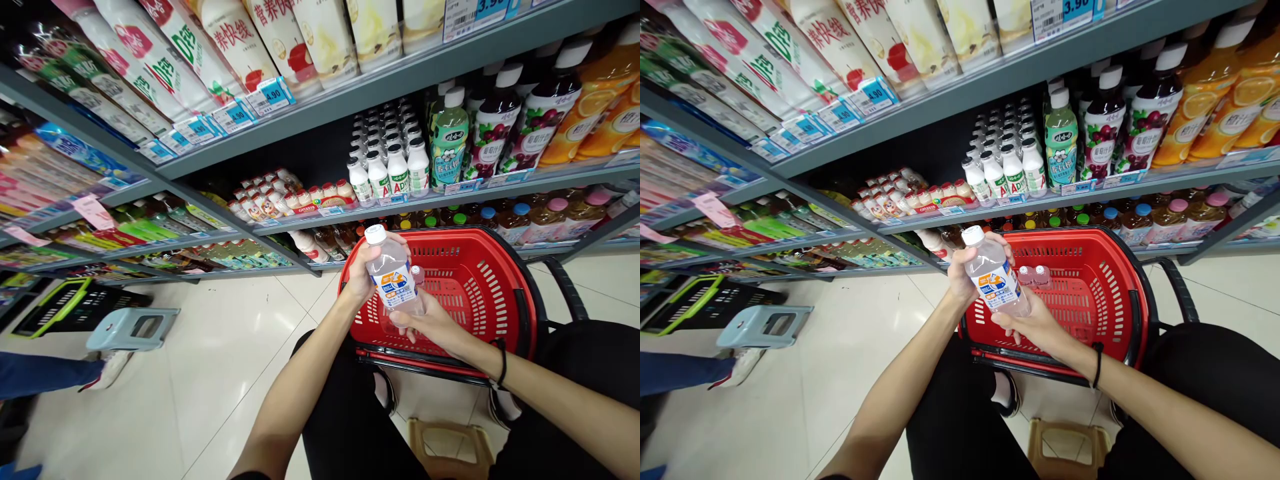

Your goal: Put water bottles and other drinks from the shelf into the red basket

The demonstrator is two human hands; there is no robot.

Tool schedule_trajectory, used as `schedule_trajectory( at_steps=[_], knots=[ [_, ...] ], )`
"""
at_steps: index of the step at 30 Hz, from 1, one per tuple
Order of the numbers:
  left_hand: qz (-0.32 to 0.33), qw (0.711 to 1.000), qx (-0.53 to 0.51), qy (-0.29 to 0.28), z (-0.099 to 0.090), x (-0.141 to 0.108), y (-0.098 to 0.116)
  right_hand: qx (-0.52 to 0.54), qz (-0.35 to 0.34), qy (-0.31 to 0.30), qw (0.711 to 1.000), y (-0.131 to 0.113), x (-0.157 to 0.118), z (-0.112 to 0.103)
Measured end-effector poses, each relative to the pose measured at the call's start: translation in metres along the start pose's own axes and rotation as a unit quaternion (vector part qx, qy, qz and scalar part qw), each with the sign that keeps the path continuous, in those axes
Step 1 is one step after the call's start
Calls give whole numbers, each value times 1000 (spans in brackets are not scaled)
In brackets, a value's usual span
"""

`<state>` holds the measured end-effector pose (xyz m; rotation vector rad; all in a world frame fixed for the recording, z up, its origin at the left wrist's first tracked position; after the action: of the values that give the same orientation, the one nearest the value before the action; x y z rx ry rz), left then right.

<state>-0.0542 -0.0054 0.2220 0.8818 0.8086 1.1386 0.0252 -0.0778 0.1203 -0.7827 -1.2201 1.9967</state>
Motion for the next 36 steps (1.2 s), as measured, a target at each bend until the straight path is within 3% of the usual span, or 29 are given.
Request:
schedule_trajectory(
  at_steps=[3, 6, 10, 13, 16, 18, 22, 27, 32, 36],
  knots=[
    [-3, 999, 4, 34, -6, 1, 2, -38, -48, 23, 998, -3, -1, -8],
    [-28, 991, -21, 129, -25, 2, 1, -122, -123, 34, 984, -18, -3, -12],
    [-48, 975, -75, 203, -46, 2, -1, -100, -115, 12, 988, -29, -1, -9],
    [-37, 978, -83, 188, -50, 3, 3, 13, -68, -57, 996, -32, -1, 4],
    [-33, 985, -75, 155, -49, 2, 7, 117, -47, -110, 986, -38, -6, 15],
    [-31, 982, -70, 171, -53, -1, 9, 152, -35, -125, 980, -42, -10, 18],
    [-18, 974, -69, 217, -62, -4, 10, 169, 1, -107, 980, -46, -14, 15],
    [-25, 977, -67, 200, -60, 2, 4, 212, 27, -97, 972, -52, -14, 13],
    [-38, 976, -49, 209, -61, 2, 1, 259, -7, -95, 961, -62, -8, 12],
    [-52, 980, -58, 182, -56, 3, 1, 201, -58, -49, 977, -62, 1, 1]
  ],
)
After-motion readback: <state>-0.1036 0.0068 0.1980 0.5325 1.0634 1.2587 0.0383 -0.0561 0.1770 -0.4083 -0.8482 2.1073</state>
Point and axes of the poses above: each hand's wrist, its own x-axis towards the middle knuckle, its own z-axis out of the palm, y = z × x, the point moved 10 cm from there along x, towards the middle knuckle, and after that the axes turned 10 degrees about -z, right-handed, at the moved point
